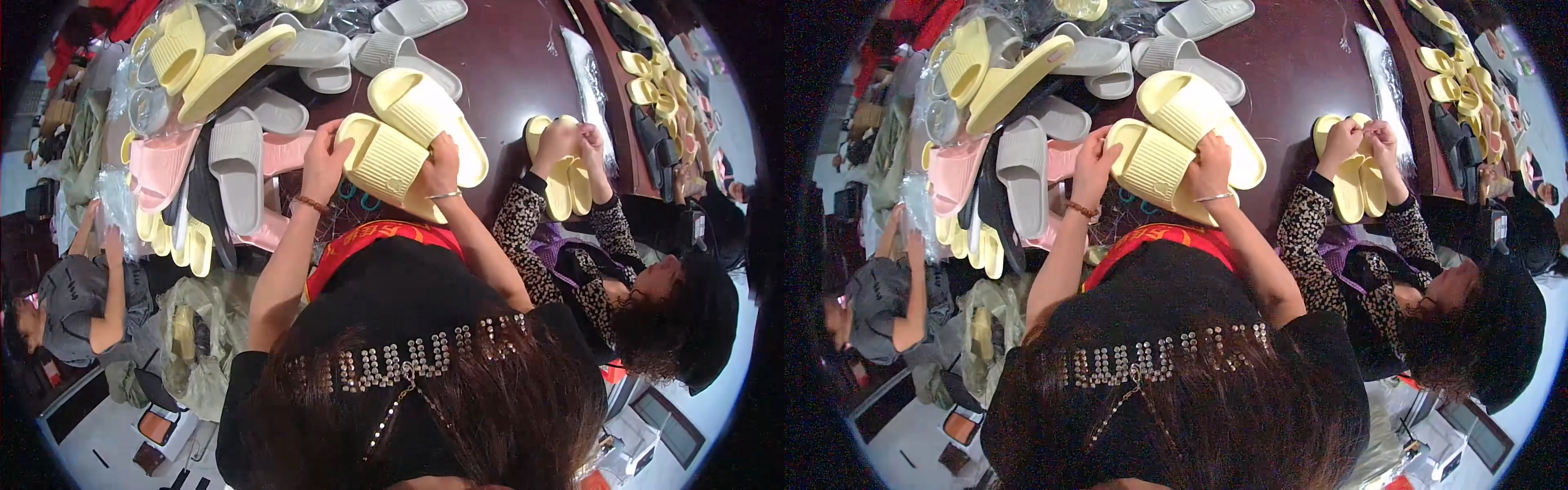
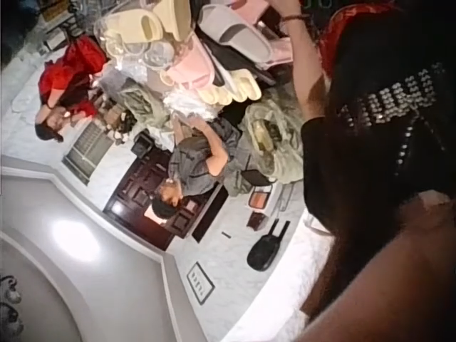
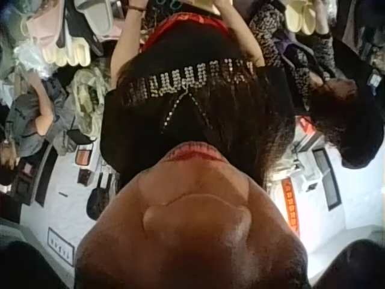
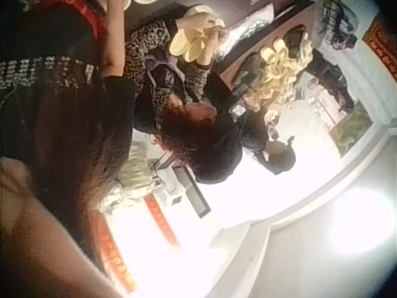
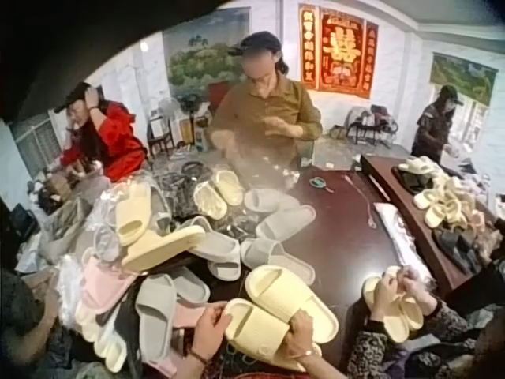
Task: Inspecting and trimming various pairs of slippers at a quality control station in a factory.
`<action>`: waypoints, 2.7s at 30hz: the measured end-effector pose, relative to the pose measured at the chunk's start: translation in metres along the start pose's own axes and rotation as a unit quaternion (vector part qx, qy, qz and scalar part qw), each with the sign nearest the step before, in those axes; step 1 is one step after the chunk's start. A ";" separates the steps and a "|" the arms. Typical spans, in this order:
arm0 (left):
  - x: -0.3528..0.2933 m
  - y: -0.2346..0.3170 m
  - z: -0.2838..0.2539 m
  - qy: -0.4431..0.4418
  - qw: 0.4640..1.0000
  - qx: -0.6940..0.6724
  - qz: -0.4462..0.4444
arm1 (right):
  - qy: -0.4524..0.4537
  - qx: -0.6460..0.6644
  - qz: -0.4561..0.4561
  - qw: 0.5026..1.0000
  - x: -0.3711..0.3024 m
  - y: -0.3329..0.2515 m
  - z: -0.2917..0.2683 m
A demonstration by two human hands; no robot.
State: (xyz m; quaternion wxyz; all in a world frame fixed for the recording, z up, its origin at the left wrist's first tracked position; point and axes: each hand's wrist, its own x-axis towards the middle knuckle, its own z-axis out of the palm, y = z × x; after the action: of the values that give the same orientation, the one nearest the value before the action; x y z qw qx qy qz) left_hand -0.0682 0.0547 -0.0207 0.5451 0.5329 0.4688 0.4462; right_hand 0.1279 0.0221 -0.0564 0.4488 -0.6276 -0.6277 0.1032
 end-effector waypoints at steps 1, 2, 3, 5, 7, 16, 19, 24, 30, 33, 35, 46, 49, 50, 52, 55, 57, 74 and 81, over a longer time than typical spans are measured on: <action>0.000 -0.003 0.001 0.000 1.000 0.006 -0.010 | 0.003 0.016 0.019 1.000 -0.001 0.000 0.001; -0.001 -0.006 0.002 -0.013 1.000 0.001 -0.021 | 0.005 0.032 0.037 0.999 -0.002 0.000 0.001; -0.002 -0.009 0.002 -0.025 0.999 -0.003 -0.032 | 0.000 0.049 0.060 0.997 -0.003 0.000 0.001; -0.004 -0.015 0.000 -0.036 0.998 -0.007 -0.045 | 0.001 0.036 0.055 0.998 -0.005 0.004 -0.001; -0.003 -0.020 -0.003 -0.036 0.992 0.004 -0.121 | -0.010 0.008 0.051 0.999 -0.006 0.010 -0.003; 0.004 -0.035 -0.030 -0.007 0.981 0.191 0.011 | -0.156 0.030 0.193 0.968 -0.014 0.041 0.008; -0.008 -0.036 -0.056 0.012 0.995 0.099 -0.010 | -0.142 -0.155 0.148 0.966 -0.019 0.062 -0.028; -0.028 -0.038 -0.088 0.003 0.967 0.184 -0.178 | -0.229 -0.206 0.259 0.916 -0.021 0.088 -0.020; -0.061 -0.017 -0.098 -0.013 0.988 0.028 -0.154 | -0.343 -0.074 0.286 0.891 -0.018 0.100 -0.020; -0.080 -0.003 -0.106 -0.044 0.968 -0.100 -0.225 | -0.373 0.080 0.355 0.853 -0.015 0.091 -0.031; -0.090 0.002 -0.110 -0.030 0.953 -0.196 -0.230 | -0.295 0.302 0.431 0.798 -0.019 0.082 -0.040; -0.099 0.017 -0.002 -0.063 0.940 -0.243 -0.230 | -0.088 0.337 0.285 0.893 -0.032 0.004 0.019; -0.092 0.023 0.027 -0.050 0.947 -0.249 -0.199 | -0.073 0.338 0.224 0.911 -0.027 -0.005 0.013; -0.087 0.026 0.030 -0.047 0.947 -0.246 -0.202 | -0.088 0.342 0.226 0.908 -0.025 -0.005 0.008; -0.082 0.029 0.035 -0.045 0.936 -0.273 -0.219 | -0.101 0.342 0.232 0.905 -0.026 -0.003 -0.001; -0.066 0.030 0.050 -0.078 0.925 -0.305 -0.211 | -0.111 0.401 0.212 0.884 -0.021 0.016 -0.009; -0.060 0.030 0.058 -0.114 0.915 -0.338 -0.188 | -0.092 0.465 0.292 0.831 -0.014 0.039 -0.009; -0.038 0.023 -0.139 0.256 0.964 0.055 -0.037 | 0.092 0.212 0.270 0.935 0.064 0.229 -0.135; 0.102 0.060 -0.204 0.424 0.841 0.330 0.065 | 0.084 0.325 0.318 0.886 0.055 0.163 -0.077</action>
State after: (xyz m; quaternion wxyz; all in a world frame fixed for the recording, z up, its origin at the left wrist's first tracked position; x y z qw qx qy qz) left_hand -0.2525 0.1908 0.0374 0.0543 0.4693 0.7378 0.4821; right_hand 0.3050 0.0686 -0.1009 0.6223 -0.6186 -0.2854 0.3855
